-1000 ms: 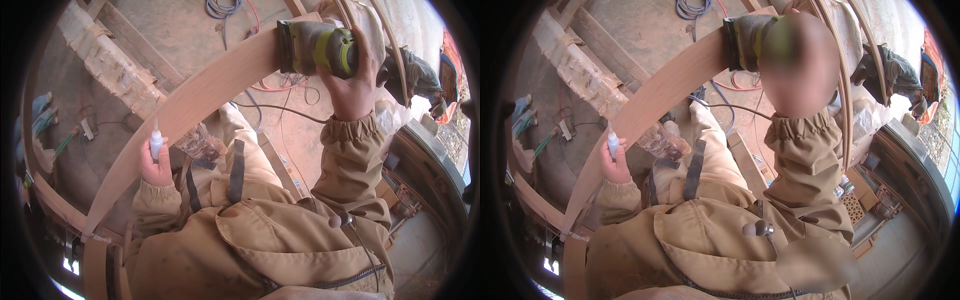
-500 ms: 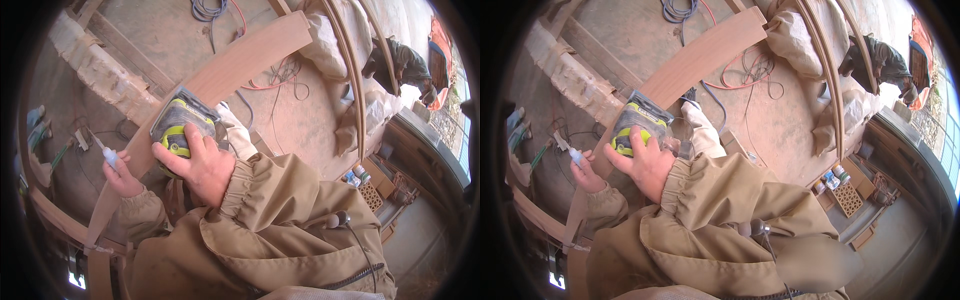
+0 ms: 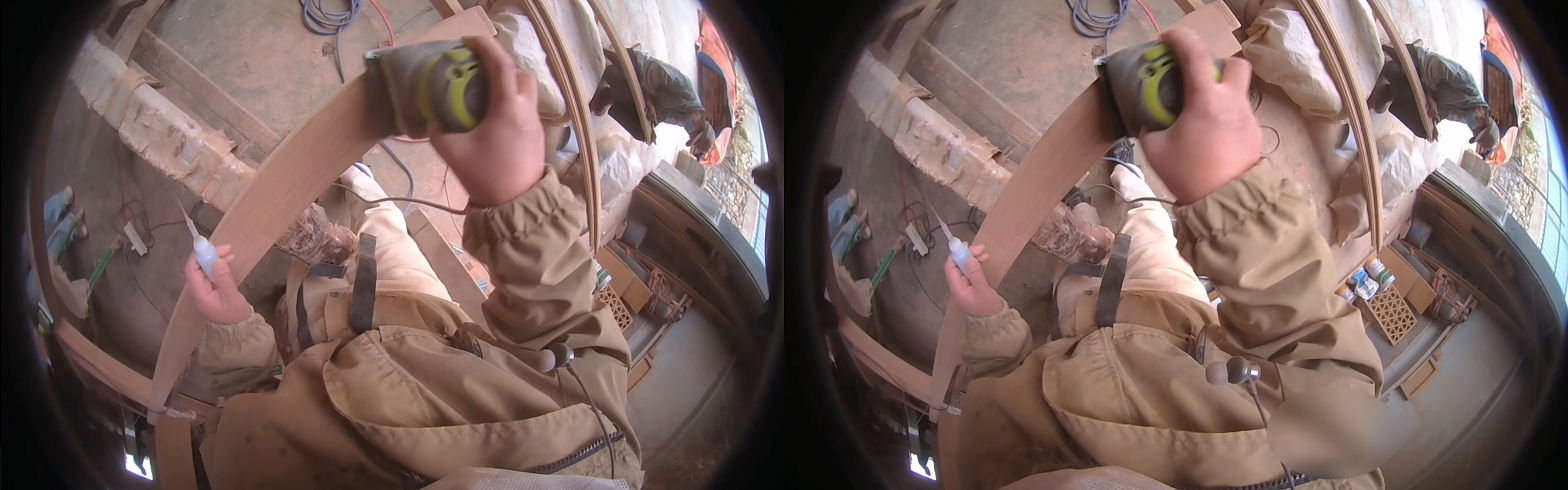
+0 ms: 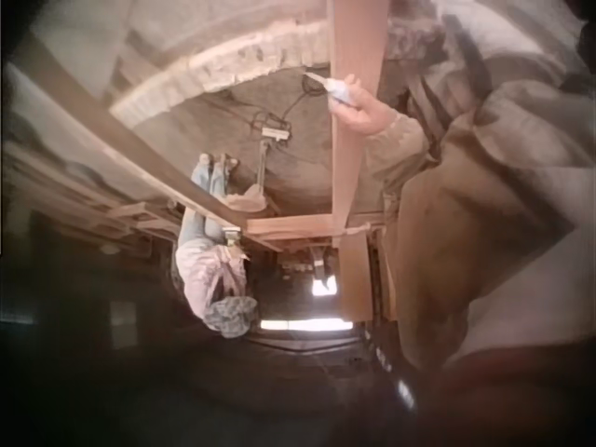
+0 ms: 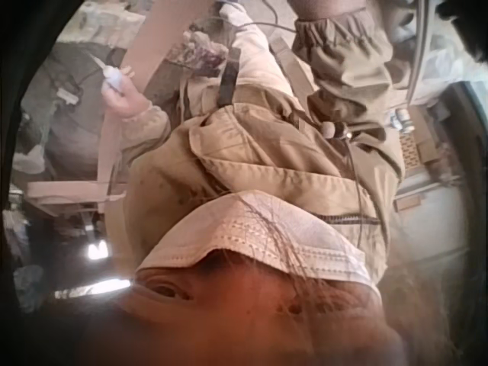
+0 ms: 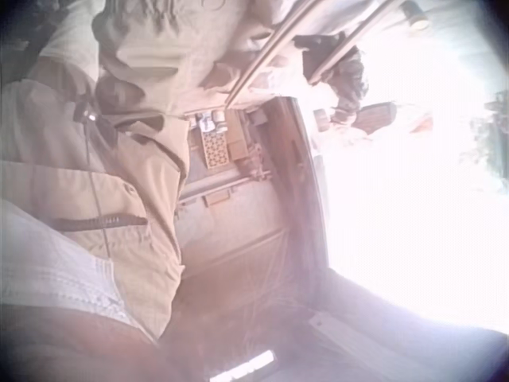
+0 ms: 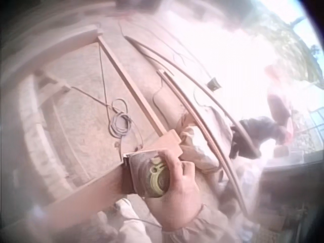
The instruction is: The person uses a handheld electric sander to smooth the surfaces of a large wooden frame structure. They move the sander along various edges and flat sections of the frame, occasionally repositioning their hands to reach different areas.
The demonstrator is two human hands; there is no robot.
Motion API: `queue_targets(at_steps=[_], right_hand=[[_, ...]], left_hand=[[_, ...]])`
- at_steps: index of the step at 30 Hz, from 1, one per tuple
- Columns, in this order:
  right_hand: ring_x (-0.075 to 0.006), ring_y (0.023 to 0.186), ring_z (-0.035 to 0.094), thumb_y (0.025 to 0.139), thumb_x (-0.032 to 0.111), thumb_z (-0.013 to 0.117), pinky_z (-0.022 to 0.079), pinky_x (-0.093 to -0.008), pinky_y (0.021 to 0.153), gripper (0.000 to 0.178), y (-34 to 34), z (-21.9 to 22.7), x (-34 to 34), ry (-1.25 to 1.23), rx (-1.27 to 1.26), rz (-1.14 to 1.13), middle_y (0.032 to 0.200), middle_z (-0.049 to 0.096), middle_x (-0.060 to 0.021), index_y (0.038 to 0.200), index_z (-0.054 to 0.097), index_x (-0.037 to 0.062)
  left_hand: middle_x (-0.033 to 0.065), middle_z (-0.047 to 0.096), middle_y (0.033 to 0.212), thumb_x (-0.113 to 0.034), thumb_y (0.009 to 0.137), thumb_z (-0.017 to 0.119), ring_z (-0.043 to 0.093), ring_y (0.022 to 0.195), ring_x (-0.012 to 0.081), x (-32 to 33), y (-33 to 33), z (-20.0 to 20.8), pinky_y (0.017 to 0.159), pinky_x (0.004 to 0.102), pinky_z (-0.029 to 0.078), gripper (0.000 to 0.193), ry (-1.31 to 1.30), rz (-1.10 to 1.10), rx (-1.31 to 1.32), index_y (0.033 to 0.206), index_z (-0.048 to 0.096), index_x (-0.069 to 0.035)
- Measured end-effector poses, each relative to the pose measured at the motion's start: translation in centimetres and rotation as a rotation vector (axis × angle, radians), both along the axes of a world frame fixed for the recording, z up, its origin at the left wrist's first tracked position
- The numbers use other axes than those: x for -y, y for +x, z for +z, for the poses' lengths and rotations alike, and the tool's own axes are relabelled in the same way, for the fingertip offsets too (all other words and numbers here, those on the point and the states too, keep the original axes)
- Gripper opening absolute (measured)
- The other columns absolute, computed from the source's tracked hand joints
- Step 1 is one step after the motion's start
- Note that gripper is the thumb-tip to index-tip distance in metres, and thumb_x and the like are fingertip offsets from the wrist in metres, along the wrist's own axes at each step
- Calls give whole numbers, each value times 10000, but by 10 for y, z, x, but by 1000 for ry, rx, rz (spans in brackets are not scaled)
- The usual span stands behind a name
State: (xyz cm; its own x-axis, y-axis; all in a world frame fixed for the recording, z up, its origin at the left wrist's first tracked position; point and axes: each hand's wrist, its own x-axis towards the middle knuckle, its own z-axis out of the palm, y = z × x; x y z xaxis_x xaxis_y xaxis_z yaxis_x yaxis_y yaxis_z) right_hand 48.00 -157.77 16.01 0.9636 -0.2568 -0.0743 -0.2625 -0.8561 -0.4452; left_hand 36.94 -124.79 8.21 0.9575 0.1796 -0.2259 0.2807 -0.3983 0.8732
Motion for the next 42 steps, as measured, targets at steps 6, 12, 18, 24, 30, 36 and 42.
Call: queue_targets(at_steps=[6,12,18,24,30,36,42], right_hand=[[-353,1039,559,592,73,714,466,-360,905,770,48,7,84,-78,12,-223,1106,549,-211,1309,434,100],[-378,911,589,588,119,753,521,-408,777,707,4,1,-1,12,-61,10,1043,514,-183,1234,490,231],[-315,804,591,676,79,643,536,-363,575,636,-57,6,-93,204,-243,378,1082,458,-176,1246,490,314],[-310,816,590,737,77,573,538,-367,562,569,-66,10,-82,139,-264,493,1150,435,-192,1248,509,318],[-351,916,602,594,133,771,522,-399,783,745,-5,5,47,-122,-91,8,1049,533,-164,1262,452,225],[-320,1017,557,537,154,773,458,-384,901,808,-18,11,146,-235,-153,-337,1109,536,-168,1276,447,168],[-313,1036,499,539,120,746,425,-377,918,743,-110,-18,141,-74,-171,-175,1077,507,-139,1214,434,94]], left_hand=[[113,612,980,-258,940,537,588,853,159,6,-7,-6,766,285,500,429,-49,-9,11,1205,465,71],[116,607,986,-254,943,531,589,853,163,15,-7,0,765,285,501,436,-46,0,19,1222,456,73],[122,602,1000,-258,950,515,587,863,180,20,3,7,779,299,497,437,-34,-6,59,1224,452,77],[113,606,981,-259,941,535,584,869,167,17,4,7,772,287,494,432,-65,-22,66,1209,462,72],[82,621,963,-251,915,585,588,866,150,40,0,17,781,288,489,419,-120,-98,-23,1193,484,47],[139,641,805,-274,855,653,637,709,230,85,9,25,630,338,498,337,28,-433,-101,1040,581,-2],[113,632,731,-278,833,668,630,625,263,130,32,32,538,374,480,244,107,-485,-191,912,580,-65]])
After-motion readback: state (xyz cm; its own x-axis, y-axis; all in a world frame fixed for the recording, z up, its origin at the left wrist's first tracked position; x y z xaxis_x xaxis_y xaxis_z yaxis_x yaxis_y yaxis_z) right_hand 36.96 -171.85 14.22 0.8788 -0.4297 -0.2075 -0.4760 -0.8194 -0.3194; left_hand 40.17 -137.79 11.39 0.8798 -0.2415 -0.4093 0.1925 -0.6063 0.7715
